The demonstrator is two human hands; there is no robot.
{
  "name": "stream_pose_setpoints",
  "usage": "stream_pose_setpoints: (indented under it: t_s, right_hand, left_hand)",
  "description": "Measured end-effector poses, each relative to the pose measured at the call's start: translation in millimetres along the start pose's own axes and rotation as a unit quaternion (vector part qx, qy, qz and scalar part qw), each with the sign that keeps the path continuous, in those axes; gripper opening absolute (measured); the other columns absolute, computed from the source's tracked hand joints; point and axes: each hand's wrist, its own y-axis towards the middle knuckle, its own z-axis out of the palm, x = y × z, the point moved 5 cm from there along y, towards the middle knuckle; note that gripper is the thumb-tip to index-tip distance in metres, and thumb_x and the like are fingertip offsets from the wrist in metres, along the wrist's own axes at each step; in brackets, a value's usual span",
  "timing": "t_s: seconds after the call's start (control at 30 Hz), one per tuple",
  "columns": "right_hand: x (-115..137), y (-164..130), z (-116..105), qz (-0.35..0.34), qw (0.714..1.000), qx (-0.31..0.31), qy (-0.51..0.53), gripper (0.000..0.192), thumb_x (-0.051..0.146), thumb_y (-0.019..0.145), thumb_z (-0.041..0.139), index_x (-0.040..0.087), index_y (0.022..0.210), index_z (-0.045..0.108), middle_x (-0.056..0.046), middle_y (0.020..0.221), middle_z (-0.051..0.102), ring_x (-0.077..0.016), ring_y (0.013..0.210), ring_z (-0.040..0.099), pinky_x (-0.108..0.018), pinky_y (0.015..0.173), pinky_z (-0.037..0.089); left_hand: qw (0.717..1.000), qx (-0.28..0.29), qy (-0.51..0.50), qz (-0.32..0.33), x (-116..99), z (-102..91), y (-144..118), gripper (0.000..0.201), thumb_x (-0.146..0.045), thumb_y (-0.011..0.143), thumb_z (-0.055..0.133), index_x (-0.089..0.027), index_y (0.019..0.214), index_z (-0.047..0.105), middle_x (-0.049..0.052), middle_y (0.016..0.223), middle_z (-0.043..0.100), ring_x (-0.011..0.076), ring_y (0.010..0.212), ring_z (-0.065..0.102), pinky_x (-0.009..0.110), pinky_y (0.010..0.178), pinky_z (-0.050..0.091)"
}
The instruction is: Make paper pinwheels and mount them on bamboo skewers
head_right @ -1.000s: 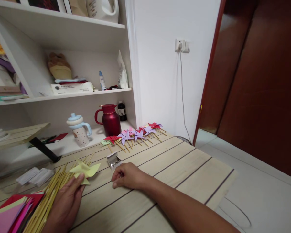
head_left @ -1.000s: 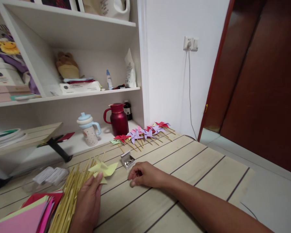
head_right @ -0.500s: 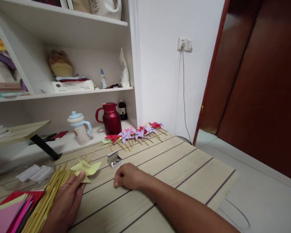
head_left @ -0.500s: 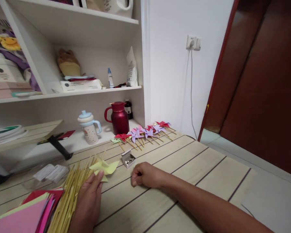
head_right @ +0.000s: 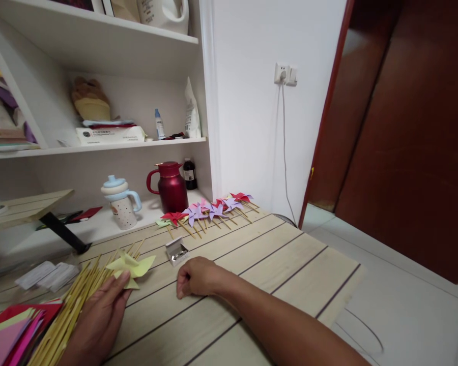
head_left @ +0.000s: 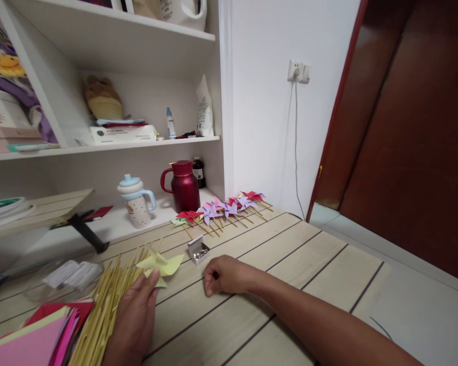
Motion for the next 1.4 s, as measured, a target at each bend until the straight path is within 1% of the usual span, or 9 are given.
stream_pose_setpoints:
  t_s: [0.17,0.37,0.53,0.63,0.77,0.97,1.1,1.27,1.4]
  right_hand:
    - [-3.9,1.9,-0.3,0.001,1.000,-0.013,0.024,0.010,0.016,0.064,0.076,0.019,0.074,0.077,0.004,0.064,0.069,-0.0097,0.059,0.056,-0.017,0.053,0.038]
    - [-5.1,4.9,-1.8,-0.007,0.999,-0.017,0.039,0.013,0.020,0.061,0.081,0.020,0.073,0.076,0.006,0.058,0.062,-0.0087,0.054,0.049,-0.018,0.052,0.036]
    - [-6.1,6.0,-2.3,-0.015,0.999,-0.021,0.038,0.014,0.022,0.061,0.082,0.021,0.074,0.077,0.006,0.057,0.061,-0.0091,0.055,0.049,-0.018,0.051,0.034]
    - [-6.6,6.3,-2.5,-0.017,0.999,-0.023,0.038,0.012,0.022,0.062,0.081,0.021,0.074,0.077,0.006,0.056,0.060,-0.0090,0.054,0.048,-0.018,0.051,0.034]
    - [-6.1,6.0,-3.4,-0.019,0.999,-0.027,0.038,0.011,0.021,0.064,0.080,0.021,0.075,0.078,0.005,0.058,0.064,-0.0097,0.056,0.051,-0.018,0.052,0.036]
    - [-3.7,4.6,-4.5,-0.022,0.998,-0.038,0.035,0.010,0.021,0.068,0.076,0.022,0.077,0.080,0.004,0.064,0.071,-0.0125,0.062,0.059,-0.019,0.057,0.040]
    - [-3.2,4.5,-4.2,-0.027,0.998,-0.041,0.032,0.011,0.022,0.068,0.076,0.023,0.078,0.080,0.003,0.067,0.073,-0.0134,0.065,0.062,-0.020,0.059,0.042]
    - [-2.4,4.7,-3.8,-0.036,0.998,-0.042,0.034,0.012,0.021,0.071,0.074,0.022,0.080,0.080,0.002,0.070,0.074,-0.0133,0.066,0.063,-0.020,0.061,0.042]
    - [-2.2,5.2,-4.6,-0.046,0.997,-0.038,0.042,0.011,0.020,0.072,0.073,0.022,0.081,0.080,0.002,0.069,0.072,-0.0128,0.066,0.061,-0.020,0.061,0.042]
  left_hand:
    - [1.000,-0.004,-0.005,-0.007,-2.4,2.5,-4.9,0.016,-0.013,0.084,0.064,-0.021,0.072,0.071,0.002,0.092,0.074,0.0130,0.113,0.062,0.027,0.108,0.041]
    - [1.000,-0.003,-0.002,-0.007,-1.3,1.5,-2.4,0.015,-0.009,0.082,0.064,-0.020,0.076,0.072,0.002,0.095,0.074,0.0133,0.115,0.061,0.028,0.110,0.040]
    - [1.000,-0.002,0.001,-0.003,-0.4,0.9,-0.5,0.016,-0.010,0.082,0.065,-0.021,0.072,0.072,0.002,0.095,0.074,0.0151,0.117,0.060,0.029,0.110,0.040]
    - [1.000,-0.010,0.003,-0.003,0.5,0.1,0.0,0.013,-0.012,0.082,0.066,-0.021,0.074,0.073,0.002,0.096,0.074,0.0148,0.119,0.058,0.030,0.112,0.036]
    - [1.000,-0.013,-0.002,-0.006,1.3,-0.6,0.1,0.013,-0.012,0.082,0.066,-0.022,0.075,0.072,0.001,0.095,0.074,0.0133,0.116,0.060,0.030,0.113,0.034]
    - [1.000,-0.001,-0.005,-0.008,0.7,0.9,-2.3,0.014,-0.010,0.083,0.065,-0.022,0.076,0.071,0.001,0.091,0.074,0.0107,0.110,0.063,0.029,0.113,0.034]
    - [1.000,0.000,0.005,-0.005,0.8,0.0,-2.5,0.013,-0.011,0.081,0.066,-0.021,0.075,0.071,0.002,0.093,0.074,0.0125,0.112,0.062,0.029,0.112,0.035]
    - [1.000,-0.010,0.015,0.008,0.9,-0.7,-0.8,0.013,-0.010,0.078,0.069,-0.021,0.073,0.071,0.002,0.092,0.074,0.0150,0.117,0.060,0.026,0.108,0.040]
    - [1.000,-0.008,0.011,0.010,1.0,-0.9,-1.9,0.008,-0.015,0.079,0.069,-0.022,0.074,0.069,0.003,0.090,0.073,0.0163,0.111,0.063,0.027,0.104,0.046]
